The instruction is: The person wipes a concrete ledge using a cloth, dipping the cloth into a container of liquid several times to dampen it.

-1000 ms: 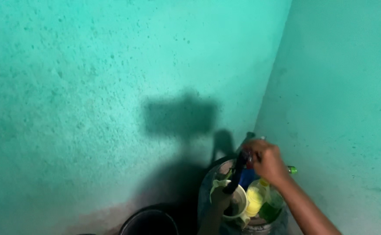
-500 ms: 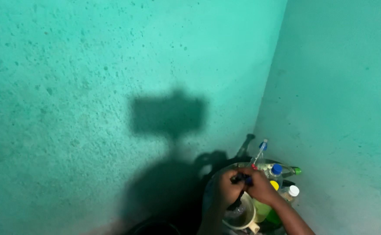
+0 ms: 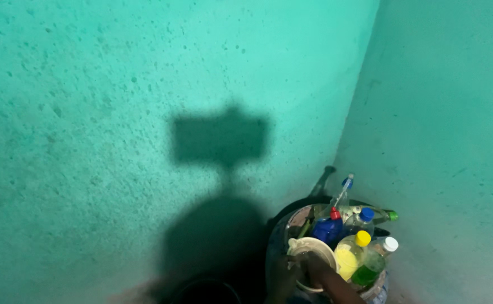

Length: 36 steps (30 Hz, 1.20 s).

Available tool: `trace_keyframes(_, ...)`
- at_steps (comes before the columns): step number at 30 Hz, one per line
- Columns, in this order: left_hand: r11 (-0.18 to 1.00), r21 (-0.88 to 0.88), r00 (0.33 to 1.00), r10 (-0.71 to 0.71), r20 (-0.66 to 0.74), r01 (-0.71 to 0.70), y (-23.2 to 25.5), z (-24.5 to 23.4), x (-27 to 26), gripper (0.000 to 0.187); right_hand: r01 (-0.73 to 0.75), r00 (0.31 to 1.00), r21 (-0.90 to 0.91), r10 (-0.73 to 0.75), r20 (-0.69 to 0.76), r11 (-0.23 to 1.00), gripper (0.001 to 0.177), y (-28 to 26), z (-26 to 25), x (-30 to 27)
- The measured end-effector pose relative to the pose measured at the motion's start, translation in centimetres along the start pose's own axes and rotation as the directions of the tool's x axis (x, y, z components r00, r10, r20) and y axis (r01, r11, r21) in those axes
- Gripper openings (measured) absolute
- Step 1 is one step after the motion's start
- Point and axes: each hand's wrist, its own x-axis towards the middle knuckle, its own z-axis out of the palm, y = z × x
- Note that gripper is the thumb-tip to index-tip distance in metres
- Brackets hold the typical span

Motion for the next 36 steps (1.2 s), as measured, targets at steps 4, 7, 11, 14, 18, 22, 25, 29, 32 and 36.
trace_keyframes(4,0.999,-0.049,1.0,0.001,-0.011,-0.002,-0.7,0.4,-0.2,0.03,0.062,0.993,-0.392,-0.016,0.121,0.918,0.061,0.8,-0.6,-0.2)
trace_keyframes(7,0.996,-0.056,0.997,0.067,-0.048,-0.069,-0.5,0.4,-0.6,0.031,0.072,0.947,-0.322,-0.166,-0.273,0.944,0.043,0.7,-1.2,-0.5)
trace_keyframes(11,0.998,-0.016,0.998,0.06,0.022,-0.06,0.7,0.5,-0.8,0.045,-0.195,0.934,-0.289,0.088,-0.347,0.937,0.022,0.2,-5.6,-1.1)
trace_keyframes(14,0.974,-0.186,0.984,0.146,0.105,-0.125,2.7,1.4,-0.3,0.06,-0.049,0.854,-0.122,-0.022,-0.521,0.991,0.025,-2.8,-10.2,-3.9)
trace_keyframes(18,0.974,-0.066,0.976,0.218,0.027,-0.216,4.5,2.9,0.7,0.066,-0.005,0.862,0.046,0.028,-0.505,0.999,0.016,-9.3,-14.4,-8.3)
trace_keyframes(22,0.998,0.046,0.998,0.051,0.041,-0.053,4.8,3.5,1.6,0.029,0.235,0.809,0.252,-0.045,-0.586,0.939,0.015,-13.0,-16.4,-11.2)
trace_keyframes(25,0.986,-0.061,0.988,-0.155,0.013,0.156,4.4,4.2,2.1,0.018,-0.032,0.789,0.248,0.177,-0.588,0.968,0.047,-12.5,-16.8,-12.4)
trace_keyframes(29,0.934,0.164,0.943,0.329,-0.042,-0.319,3.4,3.2,3.4,0.016,0.232,0.713,-0.055,-0.208,-0.669,0.971,0.059,-7.5,-14.5,-11.0)
trace_keyframes(32,0.637,0.496,0.701,0.709,-0.075,-0.591,3.1,2.7,3.4,0.028,0.161,0.826,-0.024,-0.148,-0.543,0.987,0.065,-4.6,-11.1,-9.6)
trace_keyframes(36,0.602,-0.727,0.933,-0.325,0.157,0.332,3.6,3.1,3.8,0.033,0.152,0.868,0.122,-0.073,-0.492,0.981,0.087,-3.3,-6.4,-7.5)
